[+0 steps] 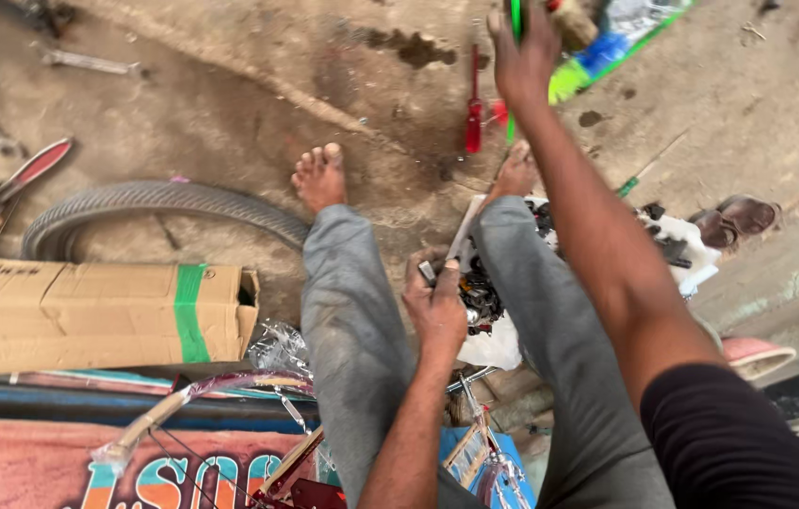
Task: The person repairs a purple bicycle by first using a screwdriver to adjust the front basket. They then use pliers to cut a green zip tie securing the handlebar bell and remove the tie. Finally, they use a hammer to tap the handlebar grip into place.
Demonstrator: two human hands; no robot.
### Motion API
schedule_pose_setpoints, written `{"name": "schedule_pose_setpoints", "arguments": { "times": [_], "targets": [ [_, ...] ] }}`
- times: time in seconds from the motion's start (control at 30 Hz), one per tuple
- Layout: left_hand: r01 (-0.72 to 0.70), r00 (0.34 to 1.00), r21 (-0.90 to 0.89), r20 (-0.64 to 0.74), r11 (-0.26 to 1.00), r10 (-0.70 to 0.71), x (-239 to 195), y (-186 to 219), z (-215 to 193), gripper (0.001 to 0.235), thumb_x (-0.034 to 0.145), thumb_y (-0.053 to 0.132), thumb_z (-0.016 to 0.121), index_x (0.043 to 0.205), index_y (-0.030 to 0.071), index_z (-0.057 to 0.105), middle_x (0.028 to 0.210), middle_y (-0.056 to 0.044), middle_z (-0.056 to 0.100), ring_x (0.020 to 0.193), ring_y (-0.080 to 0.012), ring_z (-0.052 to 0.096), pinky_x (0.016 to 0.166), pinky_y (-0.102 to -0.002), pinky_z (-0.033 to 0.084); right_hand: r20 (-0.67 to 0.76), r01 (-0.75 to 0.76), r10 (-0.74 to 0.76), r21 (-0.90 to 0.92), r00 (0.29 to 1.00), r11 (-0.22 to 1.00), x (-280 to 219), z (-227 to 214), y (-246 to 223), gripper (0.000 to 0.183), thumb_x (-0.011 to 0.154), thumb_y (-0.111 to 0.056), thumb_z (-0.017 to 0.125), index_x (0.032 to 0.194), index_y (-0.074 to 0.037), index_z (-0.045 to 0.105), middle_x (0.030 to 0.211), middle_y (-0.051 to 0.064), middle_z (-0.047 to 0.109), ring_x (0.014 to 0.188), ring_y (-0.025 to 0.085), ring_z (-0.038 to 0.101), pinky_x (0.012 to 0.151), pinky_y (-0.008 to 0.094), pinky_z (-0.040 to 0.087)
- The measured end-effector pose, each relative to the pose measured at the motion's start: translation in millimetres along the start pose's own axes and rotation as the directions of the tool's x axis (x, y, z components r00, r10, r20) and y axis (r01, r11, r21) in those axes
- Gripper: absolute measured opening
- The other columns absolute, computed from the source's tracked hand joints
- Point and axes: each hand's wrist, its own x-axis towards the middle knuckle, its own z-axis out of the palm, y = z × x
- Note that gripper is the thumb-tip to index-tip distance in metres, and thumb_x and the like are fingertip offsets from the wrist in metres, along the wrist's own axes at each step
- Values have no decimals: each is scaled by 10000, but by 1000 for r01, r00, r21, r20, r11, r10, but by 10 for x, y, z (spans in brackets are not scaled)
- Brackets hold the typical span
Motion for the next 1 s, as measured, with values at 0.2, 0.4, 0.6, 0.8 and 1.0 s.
{"name": "schedule_pose_setpoints", "arguments": {
  "times": [0.2,0.4,0.6,0.8,1.0],
  "targets": [
    [60,997,-77,-33,995,-63,12,34,-142,140,954,141,707,1012,18,675,847,-3,659,763,-89,582,695,-260,494,107,-94,131,-299,986,950,623,901,81,281,1047,-276,639,1066,4,657,832,181,628,740,350,604,681,486,472],
    [-41,998,-8,-39,999,40,62,126,-206,182,976,186,738,1011,16,684,897,-35,682,844,-107,611,795,-277,529,133,-105,162,-359,978,928,160,1264,-22,245,1053,-232,641,1040,13,650,822,167,622,749,313,590,681,477,471],
    [11,996,-54,-89,998,-16,183,3,-139,361,918,343,764,1010,7,669,846,-50,710,777,-135,651,730,-300,543,80,172,-165,-85,983,981,740,801,44,214,1060,-188,642,1014,21,642,812,153,615,759,275,576,682,468,469],
    [-221,975,-94,-47,971,217,238,176,-545,419,941,359,789,1100,-23,716,942,-29,716,823,-124,609,740,-301,529,414,201,-78,-260,907,945,-1519,-663,-678,285,1010,-271,632,997,8,688,712,187,631,781,352,641,799,601,447],
    [-195,973,-263,68,945,220,-1027,1173,-689,343,952,259,724,1192,18,678,918,-50,717,714,-96,603,532,-243,487,701,-181,57,103,711,978,-3062,-2499,-2107,337,971,-338,680,1201,-94,719,857,96,742,764,184,666,746,382,567]
  ]
}}
